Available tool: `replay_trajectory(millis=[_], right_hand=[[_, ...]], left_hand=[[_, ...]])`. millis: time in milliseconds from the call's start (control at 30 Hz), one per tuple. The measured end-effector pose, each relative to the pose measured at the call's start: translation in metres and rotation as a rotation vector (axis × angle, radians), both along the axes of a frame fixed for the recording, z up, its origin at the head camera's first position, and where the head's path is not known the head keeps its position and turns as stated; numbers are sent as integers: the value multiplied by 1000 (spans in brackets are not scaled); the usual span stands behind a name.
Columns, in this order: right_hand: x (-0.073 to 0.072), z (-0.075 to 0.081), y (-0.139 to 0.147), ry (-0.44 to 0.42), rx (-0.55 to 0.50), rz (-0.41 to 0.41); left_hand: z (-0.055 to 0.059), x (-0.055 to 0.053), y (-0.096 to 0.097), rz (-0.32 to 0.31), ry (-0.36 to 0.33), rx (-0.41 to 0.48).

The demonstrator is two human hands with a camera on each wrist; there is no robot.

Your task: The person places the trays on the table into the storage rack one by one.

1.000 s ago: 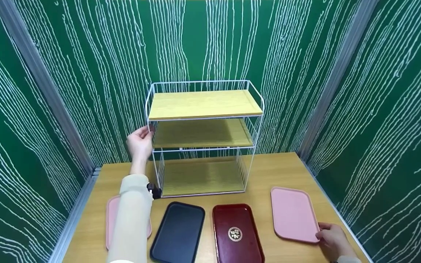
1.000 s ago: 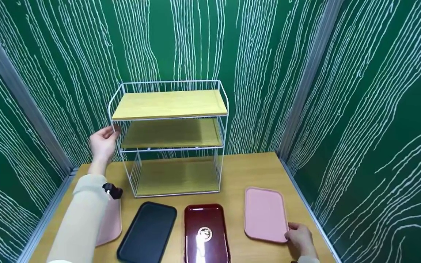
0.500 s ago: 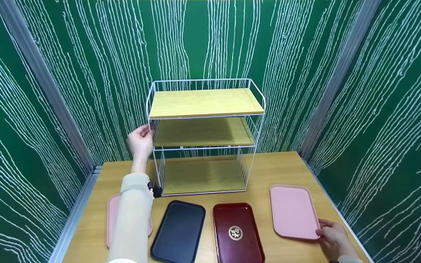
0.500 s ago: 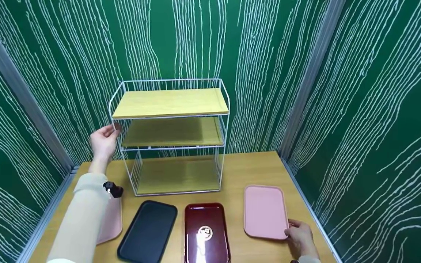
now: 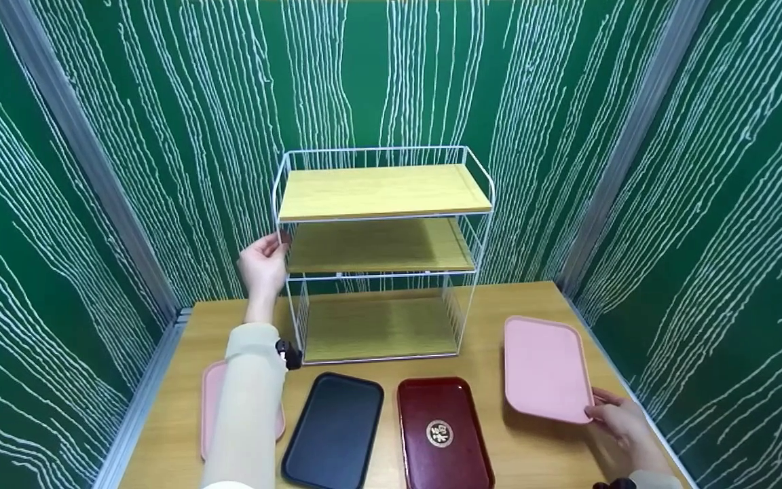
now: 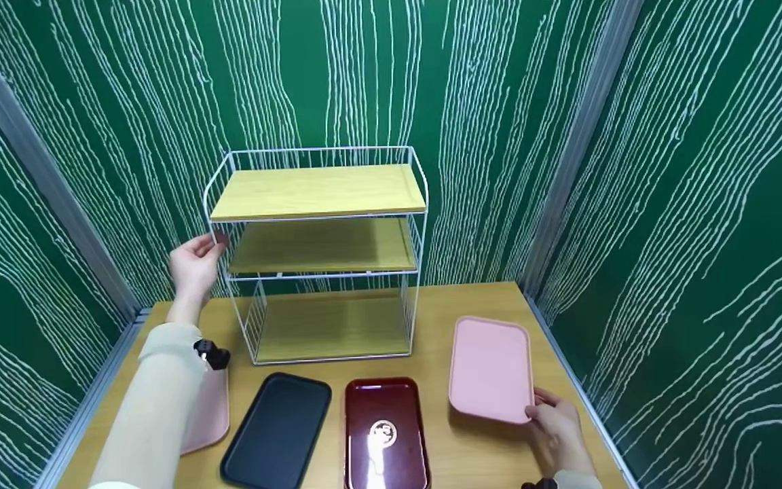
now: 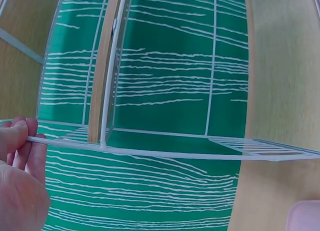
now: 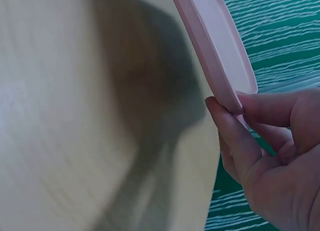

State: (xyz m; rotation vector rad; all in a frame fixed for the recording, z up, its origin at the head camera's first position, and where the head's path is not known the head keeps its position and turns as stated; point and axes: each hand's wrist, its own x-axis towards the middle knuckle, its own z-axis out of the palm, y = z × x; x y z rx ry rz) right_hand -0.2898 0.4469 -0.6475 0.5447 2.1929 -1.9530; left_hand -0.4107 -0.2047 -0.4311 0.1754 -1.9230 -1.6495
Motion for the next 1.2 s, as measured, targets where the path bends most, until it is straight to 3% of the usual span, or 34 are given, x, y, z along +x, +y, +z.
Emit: replay_trajectory(millis=[233,500,733,1200], right_hand=[[1,35,-9,-25,-97,-66],[4,68,-12,9,-165,-55],[6,97,-19,78,-176,-31],[-3,145,-36,212,-274,-6]], left_hand=[[-3,-2,0,8,-12,-9],[-6,-3,-2,-2,-35,-5],[-3,-2,-2,-13,16,-5],[-4,-1,-2,-12,-49,-10]])
